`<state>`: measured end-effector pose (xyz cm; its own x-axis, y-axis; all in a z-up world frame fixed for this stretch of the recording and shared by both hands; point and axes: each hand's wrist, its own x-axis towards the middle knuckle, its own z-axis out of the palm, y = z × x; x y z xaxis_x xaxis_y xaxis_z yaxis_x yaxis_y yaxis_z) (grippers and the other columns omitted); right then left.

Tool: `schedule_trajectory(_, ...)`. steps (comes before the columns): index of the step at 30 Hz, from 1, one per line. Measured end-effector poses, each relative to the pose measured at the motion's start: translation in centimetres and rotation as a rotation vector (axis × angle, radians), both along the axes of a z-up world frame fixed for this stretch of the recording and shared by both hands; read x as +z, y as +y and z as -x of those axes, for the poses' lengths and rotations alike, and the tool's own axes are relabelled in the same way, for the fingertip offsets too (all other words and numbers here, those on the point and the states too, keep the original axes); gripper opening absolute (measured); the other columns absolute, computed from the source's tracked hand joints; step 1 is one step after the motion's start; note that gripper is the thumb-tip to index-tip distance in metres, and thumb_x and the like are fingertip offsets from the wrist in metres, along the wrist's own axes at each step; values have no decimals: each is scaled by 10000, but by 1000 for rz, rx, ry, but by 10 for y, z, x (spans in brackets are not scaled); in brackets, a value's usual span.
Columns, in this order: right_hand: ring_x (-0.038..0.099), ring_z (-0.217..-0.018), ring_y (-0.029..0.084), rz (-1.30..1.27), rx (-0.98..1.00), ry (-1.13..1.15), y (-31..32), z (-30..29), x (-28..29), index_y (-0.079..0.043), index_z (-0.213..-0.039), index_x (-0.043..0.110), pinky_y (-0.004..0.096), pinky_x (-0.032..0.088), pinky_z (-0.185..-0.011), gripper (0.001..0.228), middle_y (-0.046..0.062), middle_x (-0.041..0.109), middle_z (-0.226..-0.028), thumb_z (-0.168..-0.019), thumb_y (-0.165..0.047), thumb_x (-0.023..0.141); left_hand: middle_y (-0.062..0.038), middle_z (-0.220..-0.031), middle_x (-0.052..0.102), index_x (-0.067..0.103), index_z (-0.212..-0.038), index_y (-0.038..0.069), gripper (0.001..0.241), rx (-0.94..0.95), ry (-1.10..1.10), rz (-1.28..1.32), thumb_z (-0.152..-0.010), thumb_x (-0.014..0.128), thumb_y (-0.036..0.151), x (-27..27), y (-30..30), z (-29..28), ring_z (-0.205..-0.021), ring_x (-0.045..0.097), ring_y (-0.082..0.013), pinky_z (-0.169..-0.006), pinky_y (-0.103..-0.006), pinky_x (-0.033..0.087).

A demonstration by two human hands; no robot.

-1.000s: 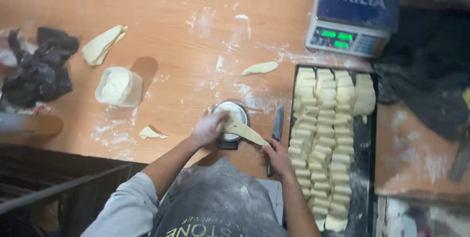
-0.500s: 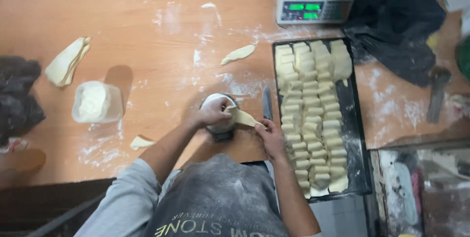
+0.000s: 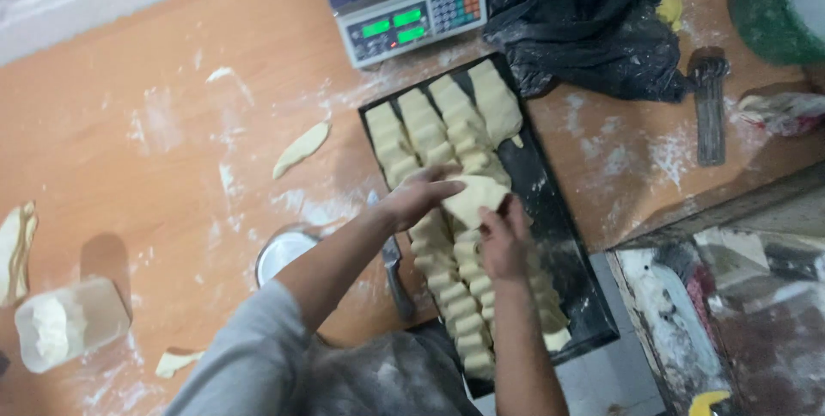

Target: Weighing and rolling pieces of dough before placing them onto a baking tray.

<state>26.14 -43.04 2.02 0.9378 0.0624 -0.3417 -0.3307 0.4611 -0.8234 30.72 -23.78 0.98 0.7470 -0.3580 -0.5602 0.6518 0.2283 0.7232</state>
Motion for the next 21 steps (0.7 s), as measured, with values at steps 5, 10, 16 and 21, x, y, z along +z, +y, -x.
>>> schedule_trajectory(5,609,-1029,211,411,-65,14,-52,-73,-79,-13,-1206,554,372,506,-920,336,100,637,-1150,-957,-178,708,-178,-1255,673,560,-1369,43,617,-127,-434,-558,-823,814,175,-12,-58,-116,-1099,660,-282,-971,-405,543)
schedule_trajectory(10,616,-965,301,1059,69,87,-53,-109,-81,-27,-1131,534,448,506,-871,384,128,637,-1026,-956,-258,786,-167,-1395,560,537,-1382,70,616,-307,-743,-803,-812,768,78,-57,-79,-163,-1263,577,-327,-1075,-388,495)
schedule_trajectory(16,633,-1011,379,1394,173,-259,-52,-119,-67,-35,-1171,535,495,516,-844,414,170,619,-1044,-894,-205,792,-219,-1427,503,490,-1410,37,635,-169,-1066,-840,-827,737,73,-31,-56,-115,-1314,526,-426,-1082,-447,482)
schedule_trajectory(21,660,-1027,355,1334,172,-460,-23,-123,-48,-64,-1260,584,484,537,-844,332,156,626,-1158,-972,-142,730,-192,-1299,580,555,-1312,40,381,-79,-780,-1098,-968,658,166,-32,38,50,-1165,615,-411,-947,-477,545)
